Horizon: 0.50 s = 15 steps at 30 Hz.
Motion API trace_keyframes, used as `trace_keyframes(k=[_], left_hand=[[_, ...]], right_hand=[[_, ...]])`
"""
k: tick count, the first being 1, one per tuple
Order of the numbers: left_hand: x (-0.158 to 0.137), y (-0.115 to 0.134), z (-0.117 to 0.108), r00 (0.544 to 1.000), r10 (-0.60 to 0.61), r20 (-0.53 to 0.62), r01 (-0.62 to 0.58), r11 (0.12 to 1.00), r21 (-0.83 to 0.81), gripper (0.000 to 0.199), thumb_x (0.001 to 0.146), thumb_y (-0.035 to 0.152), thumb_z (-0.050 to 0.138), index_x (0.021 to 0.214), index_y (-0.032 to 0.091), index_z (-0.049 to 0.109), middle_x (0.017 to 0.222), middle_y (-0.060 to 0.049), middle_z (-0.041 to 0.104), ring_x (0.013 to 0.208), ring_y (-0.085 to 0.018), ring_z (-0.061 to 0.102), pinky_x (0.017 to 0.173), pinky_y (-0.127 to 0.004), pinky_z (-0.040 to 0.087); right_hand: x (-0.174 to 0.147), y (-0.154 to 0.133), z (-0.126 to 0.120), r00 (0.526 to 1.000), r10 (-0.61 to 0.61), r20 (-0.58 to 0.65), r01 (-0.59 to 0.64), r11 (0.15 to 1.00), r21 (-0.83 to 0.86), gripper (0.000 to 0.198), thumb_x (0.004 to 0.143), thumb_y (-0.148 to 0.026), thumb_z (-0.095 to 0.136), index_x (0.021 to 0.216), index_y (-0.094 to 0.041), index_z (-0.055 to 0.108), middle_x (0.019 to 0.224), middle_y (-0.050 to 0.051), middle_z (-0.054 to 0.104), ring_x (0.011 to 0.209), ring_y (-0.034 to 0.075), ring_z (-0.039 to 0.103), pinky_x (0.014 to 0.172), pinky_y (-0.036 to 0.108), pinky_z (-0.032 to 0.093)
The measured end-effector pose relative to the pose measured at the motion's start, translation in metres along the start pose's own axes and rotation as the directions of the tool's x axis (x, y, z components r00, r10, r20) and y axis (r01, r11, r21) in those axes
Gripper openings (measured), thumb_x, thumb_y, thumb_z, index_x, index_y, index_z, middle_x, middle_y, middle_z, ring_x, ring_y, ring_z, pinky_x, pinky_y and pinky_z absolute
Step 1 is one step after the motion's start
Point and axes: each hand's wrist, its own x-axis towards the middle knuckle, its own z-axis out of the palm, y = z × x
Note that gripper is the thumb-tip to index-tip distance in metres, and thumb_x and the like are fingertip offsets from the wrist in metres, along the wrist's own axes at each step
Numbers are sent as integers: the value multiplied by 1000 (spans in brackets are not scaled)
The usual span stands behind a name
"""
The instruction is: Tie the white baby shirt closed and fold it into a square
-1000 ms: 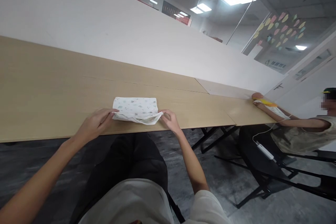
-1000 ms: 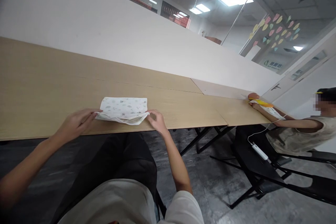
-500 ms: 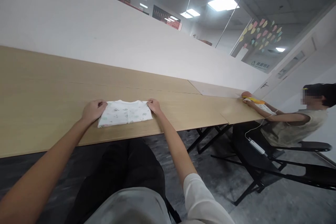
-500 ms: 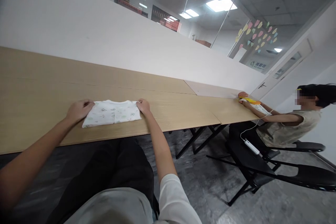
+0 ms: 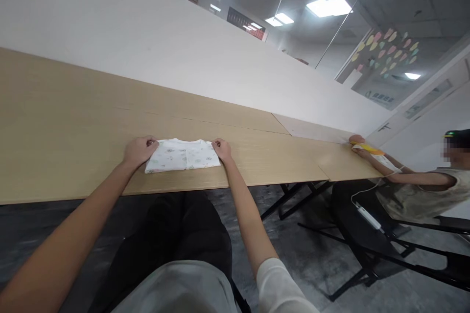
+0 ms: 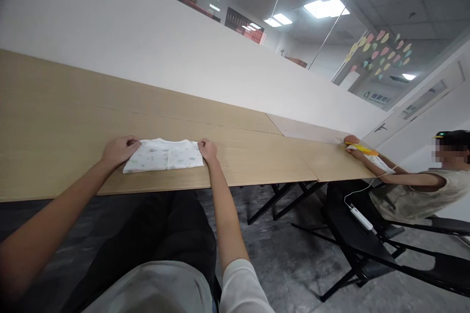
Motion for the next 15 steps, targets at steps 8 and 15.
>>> trace_keyframes(k=[8, 15], left_hand=[[0, 1, 2, 1000, -2, -28, 2, 1000, 23, 42, 87, 34, 40, 113, 14, 67, 113, -12, 71, 98, -25, 63, 75, -29, 44], [6, -6, 7, 1000, 4, -2, -4, 1000, -5, 42, 86, 37, 42, 109, 14, 68, 110, -11, 71, 92, -23, 62, 71, -28, 42]], right_hand=[[-1, -2, -1, 1000, -14, 11, 15, 999, -47, 16, 93, -23, 56, 98, -19, 70, 96, 3, 73, 88, 15, 64, 79, 23, 46], [-1, -2, -1, 1000, 0, 16, 1, 997, -71, 15, 91, -25, 60, 95, -19, 72, 94, 4, 73, 87, 16, 65, 79, 24, 48]])
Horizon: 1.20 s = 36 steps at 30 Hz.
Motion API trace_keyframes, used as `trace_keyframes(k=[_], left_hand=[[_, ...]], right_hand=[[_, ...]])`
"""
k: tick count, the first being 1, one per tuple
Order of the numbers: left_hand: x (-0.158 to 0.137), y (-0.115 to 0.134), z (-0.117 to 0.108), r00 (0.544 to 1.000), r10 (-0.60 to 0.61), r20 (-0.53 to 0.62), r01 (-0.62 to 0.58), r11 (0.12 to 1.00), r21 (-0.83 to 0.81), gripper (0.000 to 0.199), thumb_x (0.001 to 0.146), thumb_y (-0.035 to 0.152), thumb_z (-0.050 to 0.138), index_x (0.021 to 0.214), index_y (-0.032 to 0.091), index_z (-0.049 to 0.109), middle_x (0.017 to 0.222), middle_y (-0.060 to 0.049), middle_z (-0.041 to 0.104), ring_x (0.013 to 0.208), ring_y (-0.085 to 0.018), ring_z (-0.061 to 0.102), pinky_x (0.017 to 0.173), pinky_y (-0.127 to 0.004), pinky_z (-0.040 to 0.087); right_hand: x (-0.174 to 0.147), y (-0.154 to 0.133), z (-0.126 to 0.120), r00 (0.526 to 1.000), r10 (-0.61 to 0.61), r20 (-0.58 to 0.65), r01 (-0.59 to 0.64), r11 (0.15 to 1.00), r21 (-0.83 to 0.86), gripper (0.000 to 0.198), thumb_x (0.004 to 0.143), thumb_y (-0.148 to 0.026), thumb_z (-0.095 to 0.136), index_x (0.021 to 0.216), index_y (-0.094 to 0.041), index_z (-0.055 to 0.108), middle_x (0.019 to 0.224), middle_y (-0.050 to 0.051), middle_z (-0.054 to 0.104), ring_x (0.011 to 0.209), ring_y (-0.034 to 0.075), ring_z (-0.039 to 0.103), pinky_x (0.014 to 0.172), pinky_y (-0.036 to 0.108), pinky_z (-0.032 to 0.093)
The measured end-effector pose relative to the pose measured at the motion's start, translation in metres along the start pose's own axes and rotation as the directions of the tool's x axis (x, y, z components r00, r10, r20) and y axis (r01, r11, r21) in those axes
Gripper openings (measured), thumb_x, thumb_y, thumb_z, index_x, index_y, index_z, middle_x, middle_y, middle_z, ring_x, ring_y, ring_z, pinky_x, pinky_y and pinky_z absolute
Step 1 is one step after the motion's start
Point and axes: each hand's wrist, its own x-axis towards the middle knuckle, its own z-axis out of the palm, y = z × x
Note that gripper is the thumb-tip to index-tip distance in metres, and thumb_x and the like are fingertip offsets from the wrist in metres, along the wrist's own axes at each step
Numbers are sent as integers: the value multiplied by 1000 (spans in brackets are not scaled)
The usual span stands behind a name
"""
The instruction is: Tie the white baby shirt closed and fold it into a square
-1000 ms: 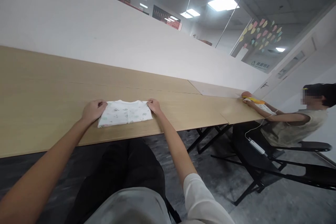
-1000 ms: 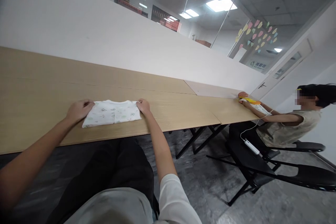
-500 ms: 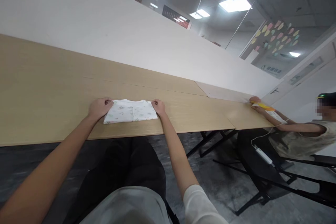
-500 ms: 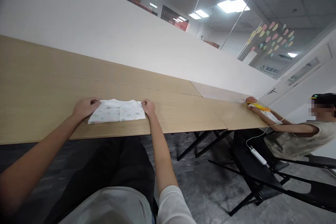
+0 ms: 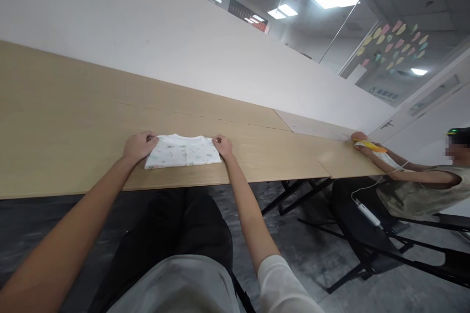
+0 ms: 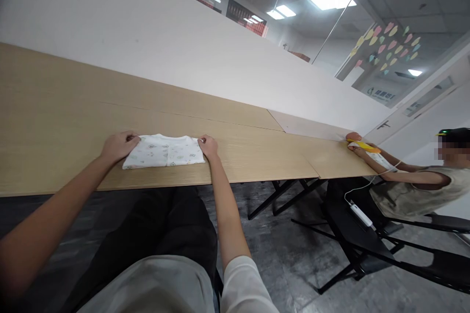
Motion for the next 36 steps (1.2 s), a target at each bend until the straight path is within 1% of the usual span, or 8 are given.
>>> trace_keyframes(k=[7, 13, 19, 24, 36], left_hand=[[1, -3, 2, 1000, 21, 17, -21, 999, -50, 43, 86, 39, 40, 107, 14, 69, 107, -11, 71, 92, -23, 60, 70, -28, 38], [-3, 1, -1, 999, 25, 37, -21, 993, -119, 52, 87, 53, 41, 111, 16, 69, 108, -9, 71, 90, -23, 60, 69, -28, 37], [-2, 0, -1, 999, 14, 33, -11, 996, -88, 50, 87, 52, 42, 108, 16, 69, 104, -10, 71, 89, -23, 60, 67, -28, 37], [-2, -1, 0, 999, 29, 27, -26, 994, -104, 49, 86, 51, 42, 107, 16, 69, 103, -9, 71, 88, -23, 60, 68, -28, 38], [-3, 0, -3, 998, 41, 42, -39, 998, -47, 50, 88, 51, 39, 107, 16, 69, 102, -9, 71, 88, -22, 60, 65, -27, 37]], right_hand=[[1, 1, 1, 1000, 2, -1, -2, 1000, 7, 14, 90, -26, 63, 95, -18, 73, 94, 5, 73, 87, 17, 66, 79, 25, 48], [-1, 2, 0, 1000, -15, -11, 15, 999, 28, 12, 88, -25, 64, 93, -18, 73, 93, 5, 73, 87, 16, 66, 79, 25, 49], [-3, -1, -3, 1000, -1, -5, 1, 1000, 30, 13, 89, -25, 64, 95, -18, 73, 94, 5, 74, 88, 17, 67, 80, 25, 49], [-3, -1, -3, 1000, -8, -6, 8, 1000, 27, 12, 89, -25, 64, 94, -18, 73, 95, 5, 74, 88, 16, 66, 80, 24, 49], [-4, -1, -3, 1000, 2, 4, -2, 1000, 28, 13, 89, -25, 63, 94, -18, 73, 96, 5, 74, 89, 16, 66, 80, 24, 48]])
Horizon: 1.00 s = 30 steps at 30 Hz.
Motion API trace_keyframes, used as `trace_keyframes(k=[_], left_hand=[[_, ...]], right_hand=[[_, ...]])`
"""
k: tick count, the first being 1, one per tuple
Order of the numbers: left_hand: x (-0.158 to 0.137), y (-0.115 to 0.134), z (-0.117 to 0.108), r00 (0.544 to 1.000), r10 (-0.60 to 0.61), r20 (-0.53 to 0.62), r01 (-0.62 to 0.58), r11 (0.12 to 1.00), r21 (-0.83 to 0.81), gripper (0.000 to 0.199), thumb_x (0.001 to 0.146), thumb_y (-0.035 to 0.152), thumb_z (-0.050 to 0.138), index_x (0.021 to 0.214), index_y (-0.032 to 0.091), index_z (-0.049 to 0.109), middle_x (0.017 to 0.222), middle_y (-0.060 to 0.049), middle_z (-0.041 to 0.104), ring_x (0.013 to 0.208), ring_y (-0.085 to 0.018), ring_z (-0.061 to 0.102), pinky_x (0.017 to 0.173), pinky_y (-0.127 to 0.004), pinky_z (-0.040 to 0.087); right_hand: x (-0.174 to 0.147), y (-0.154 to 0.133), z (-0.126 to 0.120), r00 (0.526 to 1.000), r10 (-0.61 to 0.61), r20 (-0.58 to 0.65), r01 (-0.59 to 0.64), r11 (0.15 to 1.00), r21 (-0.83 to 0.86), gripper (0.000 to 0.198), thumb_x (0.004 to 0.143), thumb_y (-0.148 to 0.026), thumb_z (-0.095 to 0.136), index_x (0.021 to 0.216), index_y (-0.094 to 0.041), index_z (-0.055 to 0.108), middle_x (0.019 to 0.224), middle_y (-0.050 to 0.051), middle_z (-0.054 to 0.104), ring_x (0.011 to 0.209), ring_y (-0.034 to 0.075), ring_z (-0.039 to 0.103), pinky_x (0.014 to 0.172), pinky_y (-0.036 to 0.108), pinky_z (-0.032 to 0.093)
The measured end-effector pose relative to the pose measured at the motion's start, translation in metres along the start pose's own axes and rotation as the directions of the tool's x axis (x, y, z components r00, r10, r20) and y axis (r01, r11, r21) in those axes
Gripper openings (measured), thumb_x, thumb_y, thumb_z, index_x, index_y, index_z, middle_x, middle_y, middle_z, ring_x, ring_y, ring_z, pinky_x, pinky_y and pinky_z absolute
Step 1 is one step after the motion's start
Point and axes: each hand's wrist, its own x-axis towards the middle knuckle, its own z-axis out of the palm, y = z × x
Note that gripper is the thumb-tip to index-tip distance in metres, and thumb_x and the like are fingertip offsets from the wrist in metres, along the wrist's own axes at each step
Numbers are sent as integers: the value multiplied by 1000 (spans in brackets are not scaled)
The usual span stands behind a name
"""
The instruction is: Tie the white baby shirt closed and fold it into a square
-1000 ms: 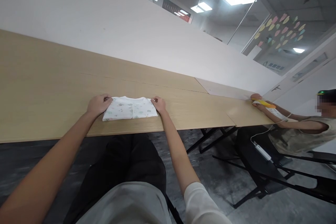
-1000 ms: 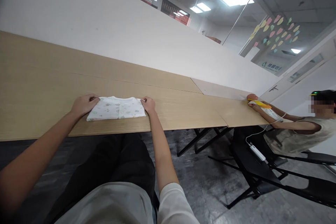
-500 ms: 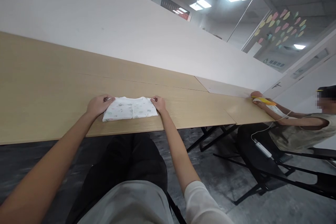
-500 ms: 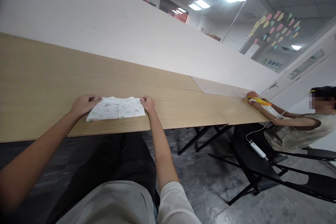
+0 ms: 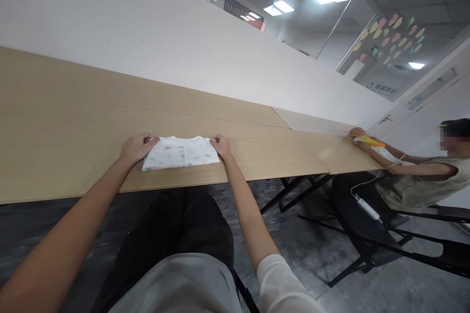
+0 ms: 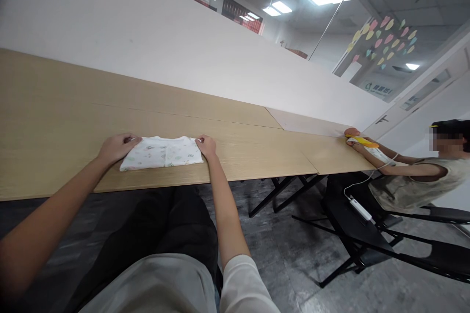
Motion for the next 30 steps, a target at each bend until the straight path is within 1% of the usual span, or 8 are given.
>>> trace_keyframes(k=[3, 9, 15, 19, 23, 30], left_hand=[[0, 0, 0, 1000, -7, 0, 7, 1000, 10, 51, 88, 52, 39, 108, 16, 69, 101, -9, 71, 88, -22, 60, 66, -27, 38], [0, -1, 1, 1000, -1, 2, 1, 999, -48, 52, 87, 52, 40, 109, 14, 69, 102, -10, 70, 88, -22, 59, 68, -28, 37], [3, -5, 5, 1000, -5, -9, 5, 997, -71, 55, 85, 53, 39, 112, 15, 68, 108, -10, 70, 93, -23, 59, 70, -28, 38], [3, -5, 5, 1000, 2, -9, -3, 998, -65, 53, 86, 51, 38, 110, 16, 69, 109, -10, 71, 94, -24, 60, 72, -29, 40], [3, -4, 4, 1000, -1, -6, 1, 999, -44, 52, 88, 49, 38, 113, 15, 69, 113, -11, 70, 97, -25, 60, 74, -30, 41], [2, -3, 3, 1000, 0, -5, 0, 999, -35, 50, 88, 49, 38, 111, 17, 69, 112, -10, 71, 96, -24, 61, 71, -28, 40]], right_hand=[[-1, -1, -1, 1000, 2, 0, -2, 1000, 10, 13, 89, -24, 63, 94, -18, 73, 96, 5, 74, 89, 16, 66, 81, 24, 48], [-1, -3, -2, 1000, 13, 1, -13, 1000, 3, 14, 89, -25, 63, 95, -18, 73, 96, 6, 74, 89, 17, 66, 81, 25, 48], [-2, -2, -1, 1000, 4, -4, -4, 1000, 12, 13, 89, -25, 63, 95, -18, 72, 98, 6, 74, 90, 16, 66, 81, 24, 48], [-1, -2, -1, 1000, 14, 0, -14, 1000, 4, 13, 89, -25, 63, 94, -18, 72, 95, 6, 74, 88, 17, 66, 80, 25, 48], [-1, -2, -1, 1000, 12, -6, -12, 1000, -1, 12, 89, -25, 63, 93, -18, 72, 95, 5, 74, 88, 16, 66, 80, 24, 48], [-1, -1, 0, 1000, -1, -4, 0, 1000, -14, 12, 90, -25, 63, 94, -18, 72, 96, 5, 74, 89, 16, 66, 80, 24, 48]])
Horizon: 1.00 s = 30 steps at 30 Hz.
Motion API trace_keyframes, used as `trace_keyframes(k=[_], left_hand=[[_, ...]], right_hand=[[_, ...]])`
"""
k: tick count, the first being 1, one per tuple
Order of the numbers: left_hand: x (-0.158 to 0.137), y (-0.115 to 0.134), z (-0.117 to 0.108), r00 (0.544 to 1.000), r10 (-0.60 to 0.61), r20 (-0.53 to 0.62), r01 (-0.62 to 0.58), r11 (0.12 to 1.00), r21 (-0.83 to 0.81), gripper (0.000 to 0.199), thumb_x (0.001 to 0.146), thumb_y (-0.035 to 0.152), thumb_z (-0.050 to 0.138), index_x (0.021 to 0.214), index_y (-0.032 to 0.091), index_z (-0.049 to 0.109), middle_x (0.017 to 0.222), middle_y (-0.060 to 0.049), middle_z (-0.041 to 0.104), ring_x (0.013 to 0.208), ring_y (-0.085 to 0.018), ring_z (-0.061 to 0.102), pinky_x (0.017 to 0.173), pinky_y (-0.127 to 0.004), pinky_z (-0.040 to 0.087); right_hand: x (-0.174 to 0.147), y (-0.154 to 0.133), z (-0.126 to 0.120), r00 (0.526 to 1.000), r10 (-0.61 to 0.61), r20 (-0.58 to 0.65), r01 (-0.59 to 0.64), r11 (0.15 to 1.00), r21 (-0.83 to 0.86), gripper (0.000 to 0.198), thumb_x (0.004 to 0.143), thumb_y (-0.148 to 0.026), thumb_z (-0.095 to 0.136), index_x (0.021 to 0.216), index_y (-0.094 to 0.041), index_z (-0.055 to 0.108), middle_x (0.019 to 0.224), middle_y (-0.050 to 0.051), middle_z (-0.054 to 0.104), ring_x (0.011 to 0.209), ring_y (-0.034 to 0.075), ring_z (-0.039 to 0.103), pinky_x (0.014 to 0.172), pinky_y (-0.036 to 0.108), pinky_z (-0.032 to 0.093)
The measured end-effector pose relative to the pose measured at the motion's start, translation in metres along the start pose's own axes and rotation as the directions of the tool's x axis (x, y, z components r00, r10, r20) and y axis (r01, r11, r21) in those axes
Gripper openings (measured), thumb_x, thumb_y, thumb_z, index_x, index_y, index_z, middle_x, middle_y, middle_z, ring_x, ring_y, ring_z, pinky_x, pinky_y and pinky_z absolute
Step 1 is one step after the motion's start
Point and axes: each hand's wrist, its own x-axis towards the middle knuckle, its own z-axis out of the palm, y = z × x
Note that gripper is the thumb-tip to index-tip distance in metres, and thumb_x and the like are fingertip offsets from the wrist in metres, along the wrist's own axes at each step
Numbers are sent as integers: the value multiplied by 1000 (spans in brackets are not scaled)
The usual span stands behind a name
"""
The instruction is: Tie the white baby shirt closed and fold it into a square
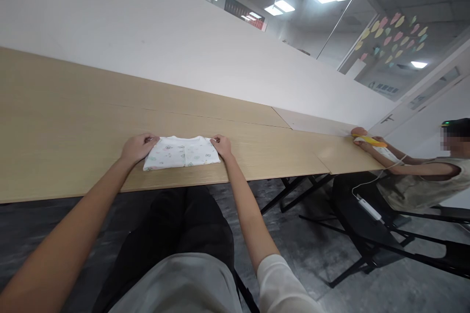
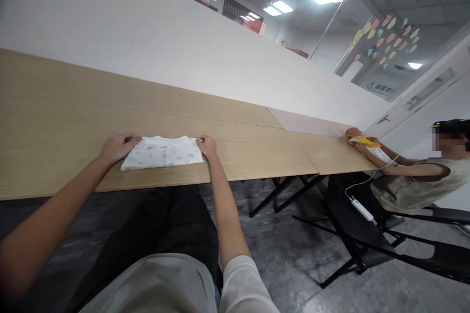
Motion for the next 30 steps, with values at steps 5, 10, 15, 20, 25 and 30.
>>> trace_keyframes(k=[5, 10, 15, 20, 25, 30], left_hand=[[0, 0, -1, 1000, -13, 9, 13, 1000, 0, 53, 87, 51, 37, 111, 15, 68, 110, -11, 70, 94, -25, 59, 71, -29, 39], [-2, 3, -2, 1000, -20, 5, 20, 1000, -22, 54, 85, 55, 42, 111, 15, 68, 109, -11, 70, 92, -23, 60, 72, -28, 41], [-3, 4, -4, 999, -31, 20, 31, 999, -35, 54, 84, 56, 45, 112, 15, 66, 106, -10, 70, 93, -23, 61, 73, -28, 42], [-1, 3, -3, 999, -30, 16, 30, 999, -13, 53, 84, 56, 46, 110, 14, 65, 103, -11, 70, 91, -23, 61, 71, -28, 42], [0, 2, -1, 999, -37, 21, 37, 999, 17, 53, 84, 58, 42, 106, 16, 65, 101, -10, 70, 88, -23, 60, 68, -28, 40], [-2, 6, -10, 999, -4, 34, 8, 993, -119, 46, 81, 56, 44, 91, 15, 65, 89, -7, 67, 82, -20, 56, 69, -27, 39]], right_hand=[[-1, -1, -1, 1000, -6, 7, 6, 1000, 7, 15, 89, -26, 63, 95, -17, 73, 96, 6, 74, 88, 16, 66, 79, 24, 48], [-3, -1, -3, 999, -30, 23, 30, 1000, 4, 17, 87, -31, 66, 95, -17, 74, 93, 5, 73, 86, 17, 65, 79, 25, 47], [-1, 0, -2, 999, -31, 31, 31, 999, -21, 15, 87, -29, 66, 94, -17, 73, 93, 5, 73, 86, 17, 65, 78, 24, 47], [-1, -1, -1, 999, -34, 22, 35, 999, -30, 16, 88, -28, 65, 94, -16, 73, 93, 6, 73, 86, 17, 64, 79, 25, 46], [-3, -3, -2, 1000, 3, 1, -3, 999, 43, 14, 85, -30, 65, 85, -16, 71, 87, 4, 71, 83, 17, 63, 78, 25, 46], [-3, -10, -3, 997, 54, -52, -28, 908, 418, 16, 84, -30, 59, 79, -16, 64, 81, 2, 66, 77, 14, 60, 72, 22, 46]])
